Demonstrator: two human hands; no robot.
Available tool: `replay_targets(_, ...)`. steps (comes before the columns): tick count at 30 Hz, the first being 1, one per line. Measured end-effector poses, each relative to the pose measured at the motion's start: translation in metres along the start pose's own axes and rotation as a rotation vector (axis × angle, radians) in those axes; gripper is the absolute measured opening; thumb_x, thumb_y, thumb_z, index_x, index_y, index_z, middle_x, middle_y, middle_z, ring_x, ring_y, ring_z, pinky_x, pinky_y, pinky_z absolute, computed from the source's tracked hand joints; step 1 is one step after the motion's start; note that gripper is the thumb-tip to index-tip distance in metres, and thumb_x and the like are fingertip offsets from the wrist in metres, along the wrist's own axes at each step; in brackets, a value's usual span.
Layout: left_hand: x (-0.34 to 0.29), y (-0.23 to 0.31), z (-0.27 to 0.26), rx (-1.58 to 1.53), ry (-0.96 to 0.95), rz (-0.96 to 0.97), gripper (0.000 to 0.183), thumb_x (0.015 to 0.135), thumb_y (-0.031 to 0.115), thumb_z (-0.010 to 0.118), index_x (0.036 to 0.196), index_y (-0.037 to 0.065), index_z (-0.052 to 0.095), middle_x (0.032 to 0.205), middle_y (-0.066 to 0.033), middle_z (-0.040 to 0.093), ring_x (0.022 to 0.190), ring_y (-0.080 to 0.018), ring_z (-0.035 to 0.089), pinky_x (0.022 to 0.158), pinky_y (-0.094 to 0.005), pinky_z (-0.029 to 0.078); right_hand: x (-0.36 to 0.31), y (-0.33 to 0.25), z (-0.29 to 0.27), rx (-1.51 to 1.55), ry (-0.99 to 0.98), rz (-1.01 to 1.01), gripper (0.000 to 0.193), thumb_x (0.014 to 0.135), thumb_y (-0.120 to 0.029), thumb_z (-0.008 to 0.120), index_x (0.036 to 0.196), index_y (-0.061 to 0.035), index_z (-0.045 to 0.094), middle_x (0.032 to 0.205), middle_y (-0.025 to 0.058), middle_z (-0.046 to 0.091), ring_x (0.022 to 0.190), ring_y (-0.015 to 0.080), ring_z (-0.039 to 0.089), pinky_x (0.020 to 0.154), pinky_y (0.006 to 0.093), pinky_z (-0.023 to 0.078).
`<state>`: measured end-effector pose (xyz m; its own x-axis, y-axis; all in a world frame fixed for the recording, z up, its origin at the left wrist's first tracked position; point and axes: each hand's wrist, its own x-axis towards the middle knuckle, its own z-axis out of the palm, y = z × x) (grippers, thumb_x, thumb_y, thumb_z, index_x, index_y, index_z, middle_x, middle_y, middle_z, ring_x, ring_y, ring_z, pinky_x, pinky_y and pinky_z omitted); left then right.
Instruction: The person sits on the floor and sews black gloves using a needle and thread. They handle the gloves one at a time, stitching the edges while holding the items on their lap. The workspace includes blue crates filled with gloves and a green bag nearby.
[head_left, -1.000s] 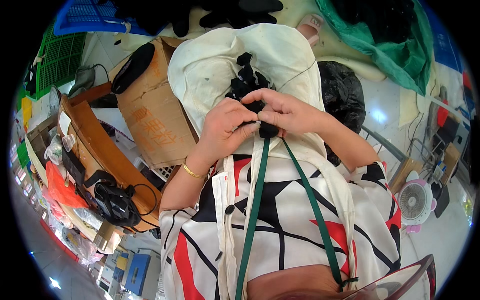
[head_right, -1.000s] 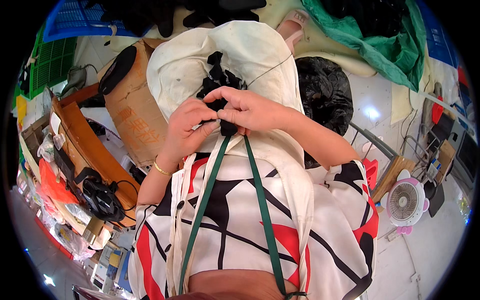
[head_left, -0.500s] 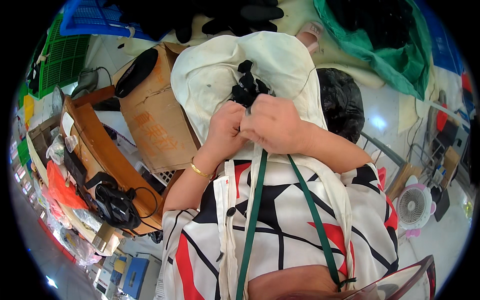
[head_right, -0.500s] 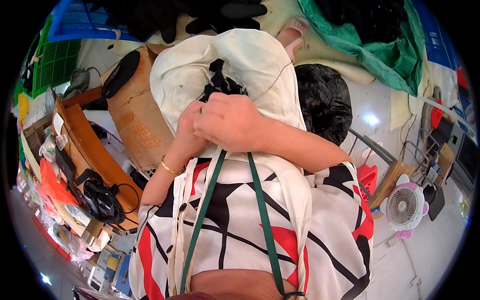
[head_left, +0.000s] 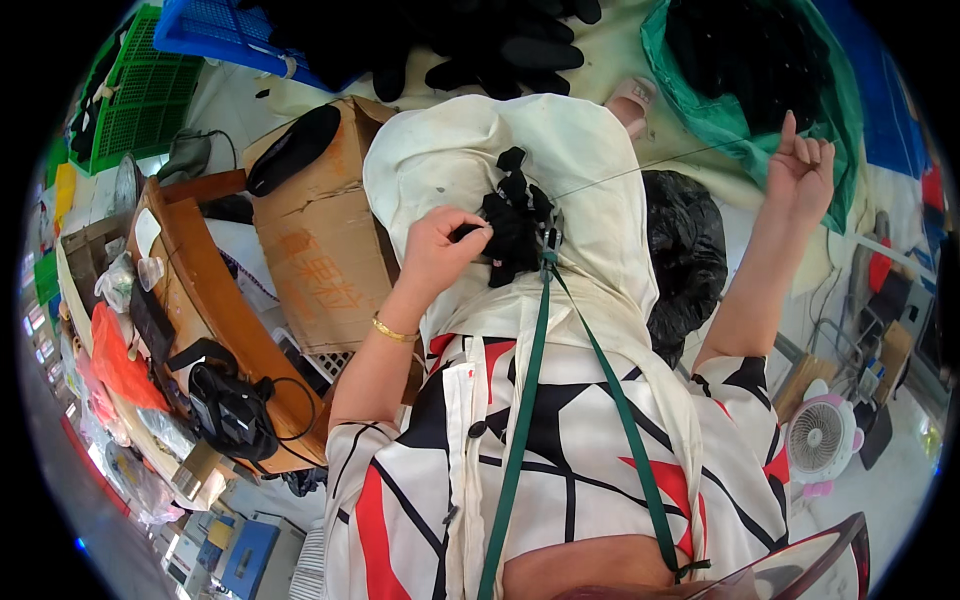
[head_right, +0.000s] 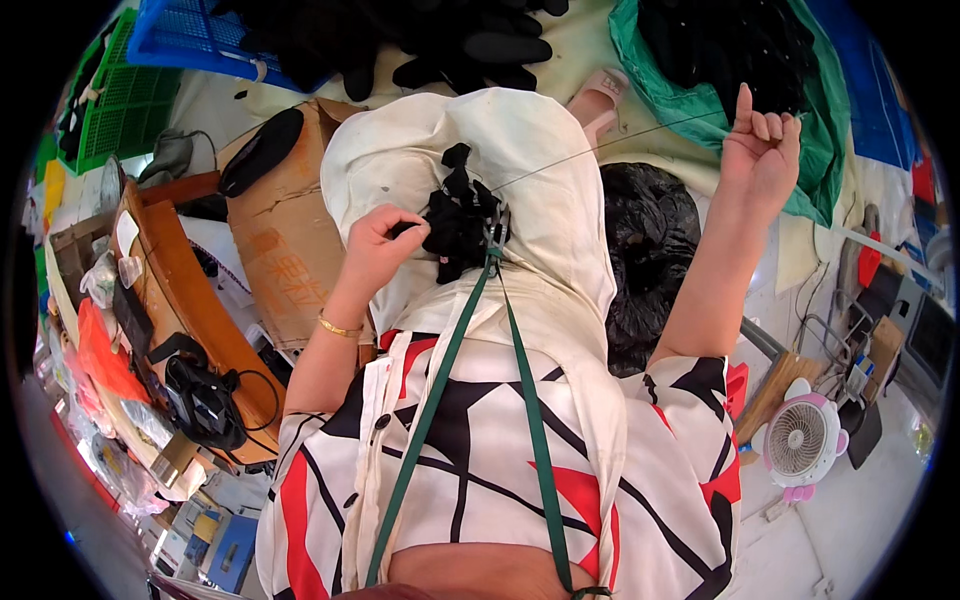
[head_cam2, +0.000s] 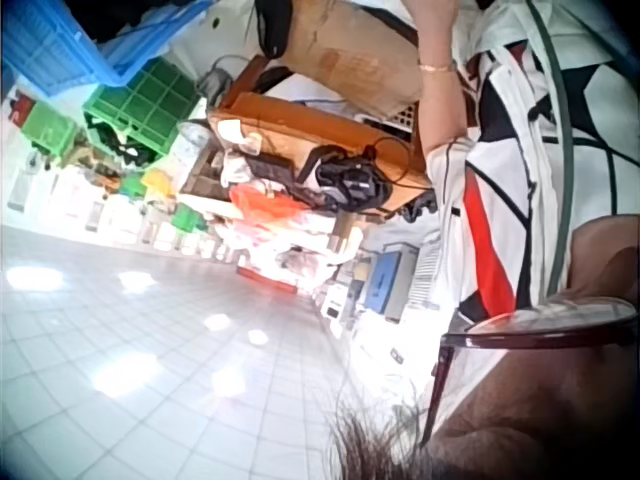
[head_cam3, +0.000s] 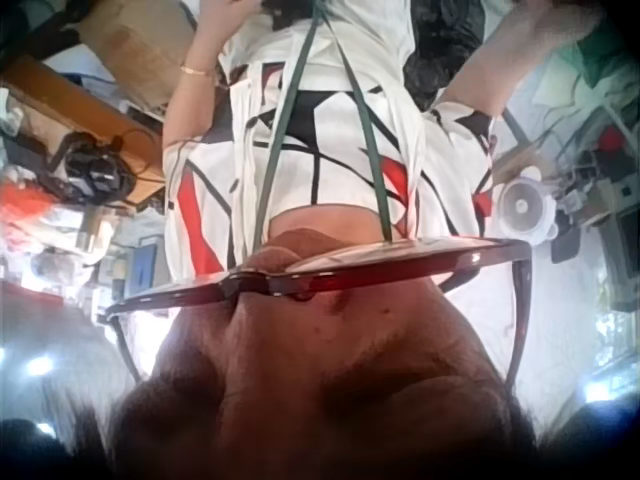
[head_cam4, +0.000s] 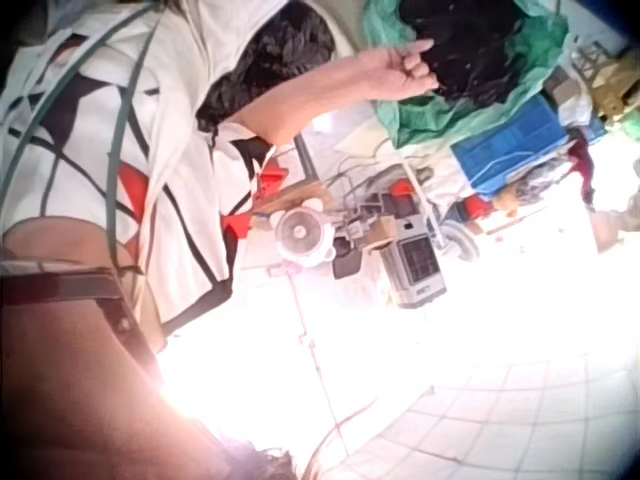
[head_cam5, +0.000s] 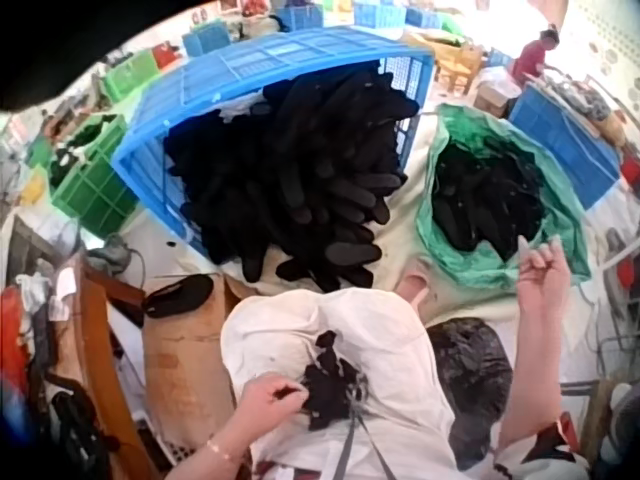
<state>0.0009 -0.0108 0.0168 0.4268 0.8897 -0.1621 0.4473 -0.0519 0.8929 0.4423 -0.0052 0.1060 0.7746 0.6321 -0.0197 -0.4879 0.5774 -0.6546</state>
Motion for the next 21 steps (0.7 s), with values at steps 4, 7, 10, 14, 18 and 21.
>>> replay_targets(4, 0.005, 0.004, 0.012, -0.435, 0.027, -0.307, 0.012, 0.085, 0.011, 0.072, 0.094, 0.002, 0.071, 0.081, 0.0006, 0.065, 0.074, -0.0067, 0.057, 0.064, -0.0226, 0.046, -0.056, 0.056, -0.002, -0.478, -0.084, 0.111, 0.014, 0.087, 0.002, 0.061, 0.095, -0.0056, 0.052, 0.077, 0.0024, 0.055, 0.069, 0.0161, 0.061, 0.086, 0.0418, 0.056)
replay_targets(7, 0.010, 0.011, 0.017, -0.620, 0.040, -0.362, 0.015, 0.088, 0.011, 0.071, 0.100, 0.002, 0.071, 0.085, -0.0010, 0.068, 0.073, -0.0061, 0.059, 0.063, -0.0210, 0.048, -0.128, 0.113, -0.025, -0.689, -0.359, 0.656, 0.019, 0.092, -0.012, 0.065, 0.109, -0.0054, 0.060, 0.097, 0.0027, 0.063, 0.086, 0.0143, 0.063, 0.083, 0.0313, 0.053)
replay_targets(10, 0.009, 0.017, 0.019, -0.644, 0.013, -0.353, 0.016, 0.088, 0.012, 0.070, 0.101, 0.002, 0.070, 0.087, -0.0020, 0.069, 0.072, -0.0067, 0.061, 0.061, -0.0207, 0.049, -0.181, 0.129, 0.001, -0.944, -0.732, 0.880, 0.019, 0.095, -0.017, 0.065, 0.106, -0.0020, 0.061, 0.097, -0.0003, 0.062, 0.085, 0.0125, 0.061, 0.075, 0.0282, 0.049)
replay_targets(14, 0.010, 0.023, 0.003, -0.715, -0.174, -0.420, 0.016, 0.088, 0.012, 0.070, 0.102, 0.003, 0.071, 0.088, -0.0024, 0.071, 0.073, -0.0072, 0.063, 0.060, -0.0202, 0.048, -0.173, 0.122, 0.021, -1.038, -1.109, 0.648, 0.018, 0.089, -0.013, 0.069, 0.100, -0.0017, 0.061, 0.092, 0.0028, 0.062, 0.079, 0.0172, 0.059, 0.070, 0.0326, 0.047)
replay_targets(18, 0.010, 0.024, -0.004, -0.697, -0.265, -0.453, 0.013, 0.087, 0.014, 0.071, 0.095, 0.004, 0.073, 0.081, 0.0004, 0.069, 0.069, -0.0053, 0.061, 0.057, -0.0183, 0.047, -0.155, 0.119, 0.020, -1.123, -1.432, 0.236, 0.022, 0.082, -0.008, 0.071, 0.102, -0.0030, 0.062, 0.089, 0.0089, 0.059, 0.077, 0.0218, 0.058, 0.069, 0.0332, 0.046)
replay_targets(21, 0.009, 0.021, -0.006, -0.649, -0.265, -0.428, 0.012, 0.087, 0.014, 0.070, 0.095, 0.005, 0.074, 0.078, 0.0001, 0.069, 0.065, -0.0056, 0.062, 0.056, -0.0190, 0.047, -0.153, 0.117, 0.015, -1.030, -1.263, 0.580, 0.024, 0.087, -0.015, 0.070, 0.106, -0.0023, 0.063, 0.090, 0.0043, 0.061, 0.082, 0.0148, 0.059, 0.074, 0.0294, 0.048)
